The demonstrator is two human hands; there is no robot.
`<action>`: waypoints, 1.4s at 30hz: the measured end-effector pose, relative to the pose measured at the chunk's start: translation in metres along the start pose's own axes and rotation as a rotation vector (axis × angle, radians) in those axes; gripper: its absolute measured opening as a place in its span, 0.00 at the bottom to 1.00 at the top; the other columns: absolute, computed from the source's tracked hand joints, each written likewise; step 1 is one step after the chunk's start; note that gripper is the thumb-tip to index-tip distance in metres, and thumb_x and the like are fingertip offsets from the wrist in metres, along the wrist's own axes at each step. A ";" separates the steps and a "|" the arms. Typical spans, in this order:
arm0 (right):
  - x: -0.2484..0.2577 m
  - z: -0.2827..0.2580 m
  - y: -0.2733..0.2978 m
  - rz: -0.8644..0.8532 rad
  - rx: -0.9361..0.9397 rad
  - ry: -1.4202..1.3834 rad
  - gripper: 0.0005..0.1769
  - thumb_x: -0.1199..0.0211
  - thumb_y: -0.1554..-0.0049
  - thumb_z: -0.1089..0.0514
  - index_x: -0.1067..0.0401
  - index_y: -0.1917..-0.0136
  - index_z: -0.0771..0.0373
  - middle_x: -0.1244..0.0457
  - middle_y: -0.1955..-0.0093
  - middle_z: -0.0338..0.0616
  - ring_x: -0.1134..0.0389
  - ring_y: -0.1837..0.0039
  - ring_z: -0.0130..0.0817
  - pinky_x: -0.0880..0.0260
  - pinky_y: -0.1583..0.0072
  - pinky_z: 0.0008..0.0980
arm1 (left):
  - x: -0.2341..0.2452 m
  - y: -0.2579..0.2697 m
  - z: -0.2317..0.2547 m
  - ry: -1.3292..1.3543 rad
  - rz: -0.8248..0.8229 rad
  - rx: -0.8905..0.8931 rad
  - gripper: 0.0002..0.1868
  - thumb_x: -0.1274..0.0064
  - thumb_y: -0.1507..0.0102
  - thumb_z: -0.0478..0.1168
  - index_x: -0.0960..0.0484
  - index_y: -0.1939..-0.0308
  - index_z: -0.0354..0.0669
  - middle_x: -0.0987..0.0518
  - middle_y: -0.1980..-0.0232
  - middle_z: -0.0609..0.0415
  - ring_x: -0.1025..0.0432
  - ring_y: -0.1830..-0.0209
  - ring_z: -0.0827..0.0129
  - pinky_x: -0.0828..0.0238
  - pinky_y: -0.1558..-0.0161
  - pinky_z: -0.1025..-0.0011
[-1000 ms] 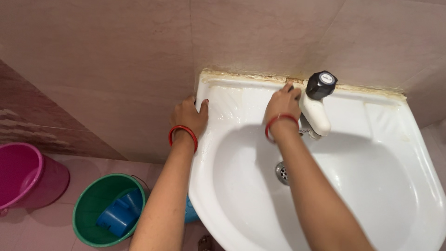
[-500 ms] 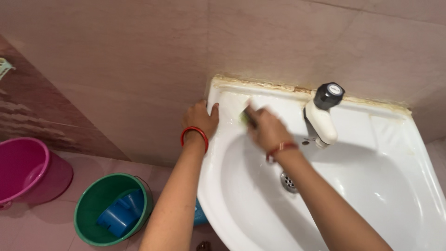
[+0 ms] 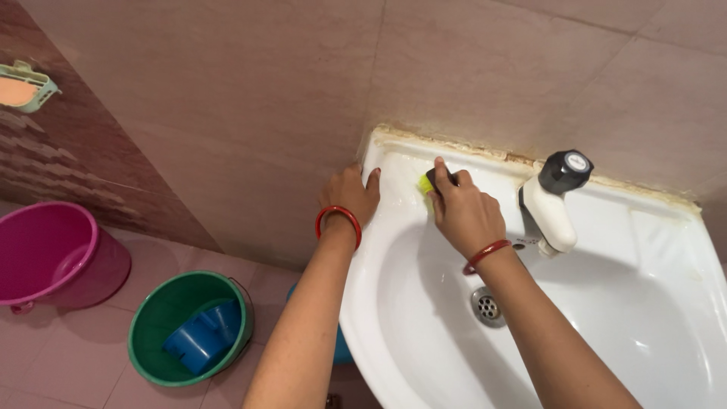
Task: The person cleans the edge and basin of a sink using a small scrub brush, moving the brush repeatedly along the caulked edge and then scrubbing the interior surface of the basin.
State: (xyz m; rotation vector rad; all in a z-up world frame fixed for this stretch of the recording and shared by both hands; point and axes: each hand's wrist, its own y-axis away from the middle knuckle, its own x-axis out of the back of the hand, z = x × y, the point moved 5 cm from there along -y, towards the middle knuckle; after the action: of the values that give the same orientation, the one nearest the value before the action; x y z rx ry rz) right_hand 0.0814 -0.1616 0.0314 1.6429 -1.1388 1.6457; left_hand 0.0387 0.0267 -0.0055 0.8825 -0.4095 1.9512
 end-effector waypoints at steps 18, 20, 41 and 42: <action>-0.030 -0.033 -0.065 -0.191 0.230 0.272 0.40 0.43 0.50 0.62 0.43 0.24 0.59 0.37 0.40 0.66 0.26 0.57 0.56 0.25 0.58 0.49 | -0.019 -0.017 0.000 -0.140 0.111 -0.098 0.19 0.62 0.29 0.46 0.17 0.58 0.40 0.16 0.66 0.39 0.20 0.64 0.46 0.22 0.60 0.53; -0.038 -0.045 -0.064 -0.156 0.274 0.199 0.32 0.48 0.42 0.60 0.41 0.24 0.53 0.37 0.40 0.64 0.26 0.57 0.58 0.25 0.56 0.51 | -0.015 -0.017 0.000 -0.094 0.137 -0.114 0.15 0.56 0.35 0.45 0.17 0.56 0.41 0.16 0.66 0.39 0.20 0.65 0.46 0.22 0.61 0.52; -0.013 -0.018 -0.027 -0.265 -0.024 0.084 0.27 0.51 0.39 0.54 0.39 0.26 0.52 0.36 0.40 0.62 0.29 0.45 0.58 0.28 0.44 0.51 | -0.011 -0.011 -0.002 -0.106 0.112 -0.084 0.18 0.61 0.28 0.44 0.16 0.56 0.40 0.16 0.64 0.39 0.20 0.62 0.46 0.23 0.57 0.52; -0.015 -0.024 -0.023 -0.288 0.057 0.034 0.27 0.50 0.38 0.51 0.39 0.26 0.49 0.34 0.41 0.60 0.29 0.44 0.58 0.29 0.43 0.51 | -0.012 -0.009 -0.003 -0.103 0.098 -0.075 0.17 0.61 0.28 0.44 0.17 0.55 0.40 0.16 0.64 0.40 0.20 0.62 0.46 0.23 0.58 0.52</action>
State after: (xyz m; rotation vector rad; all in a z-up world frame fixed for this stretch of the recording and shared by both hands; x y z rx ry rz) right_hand 0.0901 -0.1274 0.0229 1.7171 -0.8013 1.5250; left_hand 0.0493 0.0255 -0.0167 0.9315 -0.5926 1.9713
